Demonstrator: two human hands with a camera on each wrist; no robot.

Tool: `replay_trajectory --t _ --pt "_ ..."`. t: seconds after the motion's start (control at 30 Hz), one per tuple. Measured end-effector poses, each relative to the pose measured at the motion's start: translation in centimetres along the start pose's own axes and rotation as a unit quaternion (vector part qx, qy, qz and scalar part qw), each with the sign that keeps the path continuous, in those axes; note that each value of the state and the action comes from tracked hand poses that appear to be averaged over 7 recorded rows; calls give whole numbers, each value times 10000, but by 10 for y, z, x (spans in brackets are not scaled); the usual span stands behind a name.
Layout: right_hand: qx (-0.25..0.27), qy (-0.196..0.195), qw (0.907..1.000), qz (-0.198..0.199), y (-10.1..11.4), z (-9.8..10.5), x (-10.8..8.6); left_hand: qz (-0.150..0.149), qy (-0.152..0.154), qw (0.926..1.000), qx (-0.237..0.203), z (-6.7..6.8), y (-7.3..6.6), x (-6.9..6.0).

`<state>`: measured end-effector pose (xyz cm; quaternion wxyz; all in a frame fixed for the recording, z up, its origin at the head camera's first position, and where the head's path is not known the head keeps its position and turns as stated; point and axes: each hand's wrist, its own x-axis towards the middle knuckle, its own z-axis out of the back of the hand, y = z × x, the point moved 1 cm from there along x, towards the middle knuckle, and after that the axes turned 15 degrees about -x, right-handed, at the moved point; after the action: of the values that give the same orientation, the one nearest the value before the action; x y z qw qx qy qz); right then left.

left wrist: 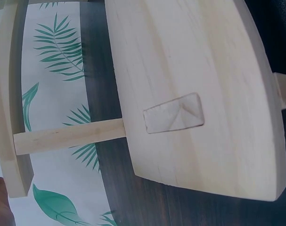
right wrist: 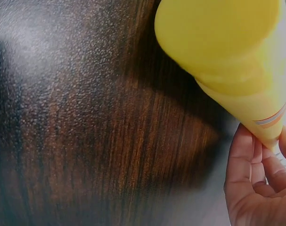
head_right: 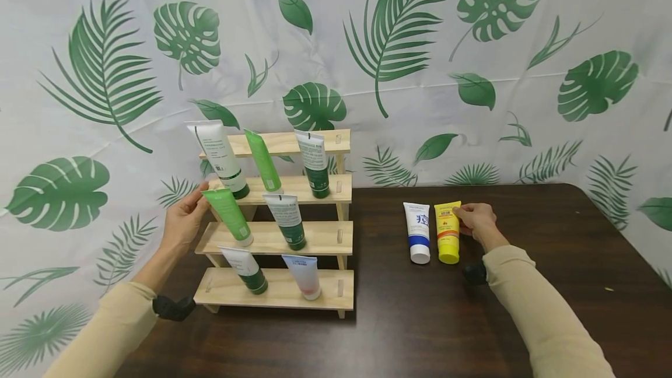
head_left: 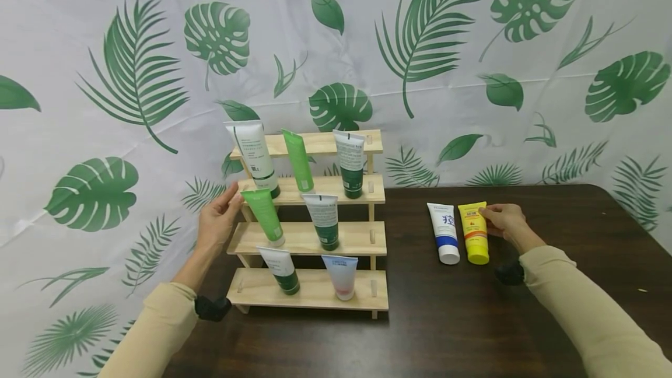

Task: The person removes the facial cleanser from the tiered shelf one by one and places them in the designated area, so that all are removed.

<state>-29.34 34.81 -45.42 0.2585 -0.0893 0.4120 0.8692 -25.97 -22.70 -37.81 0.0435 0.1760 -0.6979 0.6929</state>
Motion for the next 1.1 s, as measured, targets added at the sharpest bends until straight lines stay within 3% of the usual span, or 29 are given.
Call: replay_trajectory --t 0.93,1.1 --pt "-309 -70 9986 415 -4 2 -9 -210 -56 9997 -53 0 2 1" --pt "-349 -91 9982 483 -6 2 -8 -140 -66 9999 -17 1 3 0"
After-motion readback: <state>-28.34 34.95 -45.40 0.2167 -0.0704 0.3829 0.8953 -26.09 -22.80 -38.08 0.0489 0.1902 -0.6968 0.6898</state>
